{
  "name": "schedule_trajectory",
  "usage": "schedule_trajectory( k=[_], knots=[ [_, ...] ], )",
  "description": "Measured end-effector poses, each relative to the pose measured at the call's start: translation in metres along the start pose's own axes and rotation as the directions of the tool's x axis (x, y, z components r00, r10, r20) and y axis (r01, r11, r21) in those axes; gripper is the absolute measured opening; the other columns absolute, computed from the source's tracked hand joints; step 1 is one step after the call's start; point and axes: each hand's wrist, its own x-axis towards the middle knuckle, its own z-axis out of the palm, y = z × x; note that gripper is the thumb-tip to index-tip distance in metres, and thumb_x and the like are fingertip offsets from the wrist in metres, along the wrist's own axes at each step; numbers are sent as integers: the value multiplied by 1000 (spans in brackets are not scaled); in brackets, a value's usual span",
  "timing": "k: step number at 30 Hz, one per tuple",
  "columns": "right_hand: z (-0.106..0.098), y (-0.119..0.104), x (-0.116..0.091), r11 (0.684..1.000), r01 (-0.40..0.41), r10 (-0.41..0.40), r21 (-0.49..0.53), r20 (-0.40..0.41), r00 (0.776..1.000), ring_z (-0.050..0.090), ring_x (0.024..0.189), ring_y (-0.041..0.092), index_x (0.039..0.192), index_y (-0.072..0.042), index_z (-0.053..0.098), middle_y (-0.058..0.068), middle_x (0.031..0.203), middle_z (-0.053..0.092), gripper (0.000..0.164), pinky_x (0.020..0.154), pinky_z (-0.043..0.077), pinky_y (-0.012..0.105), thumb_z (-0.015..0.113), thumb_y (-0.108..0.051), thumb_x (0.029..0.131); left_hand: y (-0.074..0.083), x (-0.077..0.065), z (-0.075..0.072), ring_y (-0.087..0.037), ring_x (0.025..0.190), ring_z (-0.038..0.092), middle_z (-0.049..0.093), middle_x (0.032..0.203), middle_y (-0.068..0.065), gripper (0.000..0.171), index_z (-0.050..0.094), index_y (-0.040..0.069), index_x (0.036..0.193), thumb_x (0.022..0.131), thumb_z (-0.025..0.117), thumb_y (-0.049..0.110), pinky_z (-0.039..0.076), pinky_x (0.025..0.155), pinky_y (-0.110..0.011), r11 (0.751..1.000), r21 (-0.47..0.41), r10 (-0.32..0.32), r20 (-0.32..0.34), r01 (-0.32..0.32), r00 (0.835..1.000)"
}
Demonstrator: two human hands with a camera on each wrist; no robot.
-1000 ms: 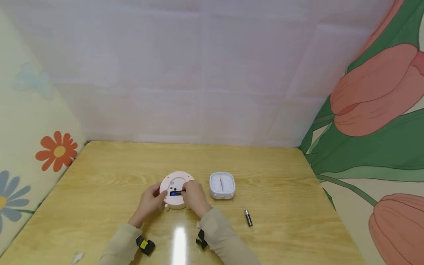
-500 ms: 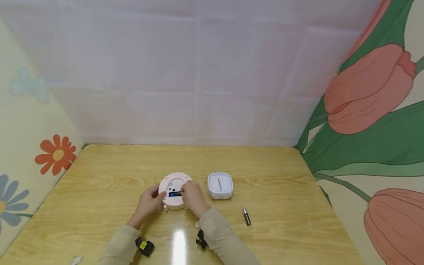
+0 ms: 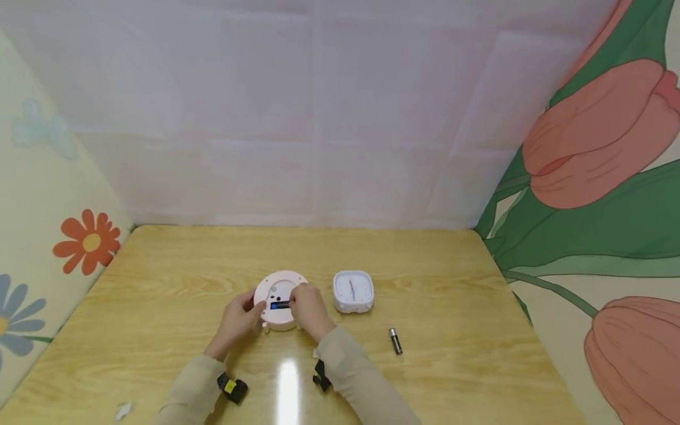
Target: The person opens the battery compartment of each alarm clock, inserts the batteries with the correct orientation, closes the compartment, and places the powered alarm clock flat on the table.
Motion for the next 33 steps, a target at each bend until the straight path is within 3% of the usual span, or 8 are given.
schedule_trajectory(
  k=[5, 13, 19, 33],
  knots=[
    [-2, 1, 0, 999, -37, 36, 13, 20, 999, 55, 72, 14, 83, -3, 69, 3, 78, 61, 5, 65, 48, 23, 67, -6, 80, 2, 0, -1, -26, 96, 52, 57, 107, -18, 45, 49, -6, 126, 87, 58, 12, 45, 84, -40, 1000, 3, 1, 4, -1, 1000],
    [-2, 0, 4, 998, -27, 30, -59, 39, 999, 57, 71, 14, 80, -4, 71, 4, 77, 63, 6, 64, 48, 22, 65, -3, 80, 1, -1, -1, -24, 91, 51, 57, 103, -16, 42, 49, -6, 126, 88, 57, 11, 45, 79, -36, 1000, 12, 1, 22, -1, 1000],
    [-5, -3, 7, 990, 22, -20, -136, 14, 1000, 56, 69, 15, 71, -6, 69, 2, 73, 61, 8, 64, 47, 23, 67, -4, 78, 0, 1, 0, -24, 93, 51, 57, 104, -16, 42, 50, -4, 126, 88, 57, 14, 45, 80, -36, 1000, -4, -8, 17, 8, 1000],
    [-5, -2, 11, 989, 16, -11, -145, 37, 999, 54, 64, 14, 66, -8, 66, 0, 69, 59, 14, 59, 45, 22, 67, -6, 79, 1, 3, 0, -26, 97, 50, 56, 107, -19, 45, 48, -4, 127, 88, 57, 14, 44, 84, -40, 1000, 2, -9, 19, 9, 1000]
  ],
)
